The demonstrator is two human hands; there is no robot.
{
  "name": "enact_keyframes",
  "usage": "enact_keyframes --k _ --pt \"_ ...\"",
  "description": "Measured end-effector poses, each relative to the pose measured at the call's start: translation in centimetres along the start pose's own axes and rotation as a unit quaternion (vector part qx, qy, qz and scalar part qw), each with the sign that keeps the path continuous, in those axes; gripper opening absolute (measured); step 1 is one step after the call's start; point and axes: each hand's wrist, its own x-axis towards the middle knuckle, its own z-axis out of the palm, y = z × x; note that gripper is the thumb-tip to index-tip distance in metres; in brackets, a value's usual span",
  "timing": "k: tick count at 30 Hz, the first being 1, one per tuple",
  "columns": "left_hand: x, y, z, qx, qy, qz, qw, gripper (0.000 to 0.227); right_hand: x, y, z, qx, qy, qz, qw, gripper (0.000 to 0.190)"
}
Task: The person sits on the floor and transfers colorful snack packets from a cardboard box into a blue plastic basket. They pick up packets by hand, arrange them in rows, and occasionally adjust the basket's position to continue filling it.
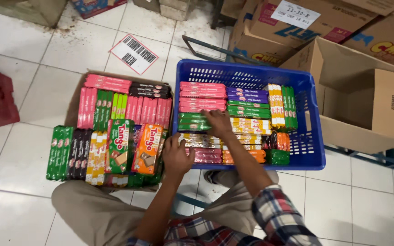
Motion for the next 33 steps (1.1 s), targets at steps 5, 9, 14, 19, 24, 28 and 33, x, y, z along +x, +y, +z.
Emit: enact_keyframes --k 5,9,14,19,24,28,33 --pt "0.6 0.7 -1.6 -0.019 -0.023 -0.016 0.999 0.035 -4.0 0.3 -5.9 0.062 0.08 -0.004 0.995 0.098" --pt "1.4 1.1 -3.0 -0.022 -0.074 -0.025 0.997 0.039 -7.4 -1.1 -10.0 0.225 0.155 0.068 0.959 0.089" --pt "-0.5 0.4 -0.4 -0.108 -0.063 -0.07 0.99 0.039 -12.7 -8.9 -14.7 0.472 0.129 0.119 0.864 0.092" --pt "0.6 1.9 -11.9 -0.419 0.001 -0.227 0.879 0.042 -14.6 -15.7 -13.3 0.603 0.097 0.131 0.781 0.096" --pt "3.3 0.5 -23.4 -0.459 -0.024 -0.302 0.835 0.13 -13.1 -23.9 -11.6 0.487 0.059 0.044 0.87 0.097" --pt "4.4 -6.9 -25.6 -0.449 -0.029 -0.393 0.802 0.124 -12.2 -27.2 -9.1 0.464 -0.003 -0.079 0.882 0.117" --pt "5.3 -15.2 -25.8 -0.335 -0.06 -0.435 0.834 0.117 -9.7 -25.1 -6.1 0.177 0.106 -0.062 0.976 0.095"
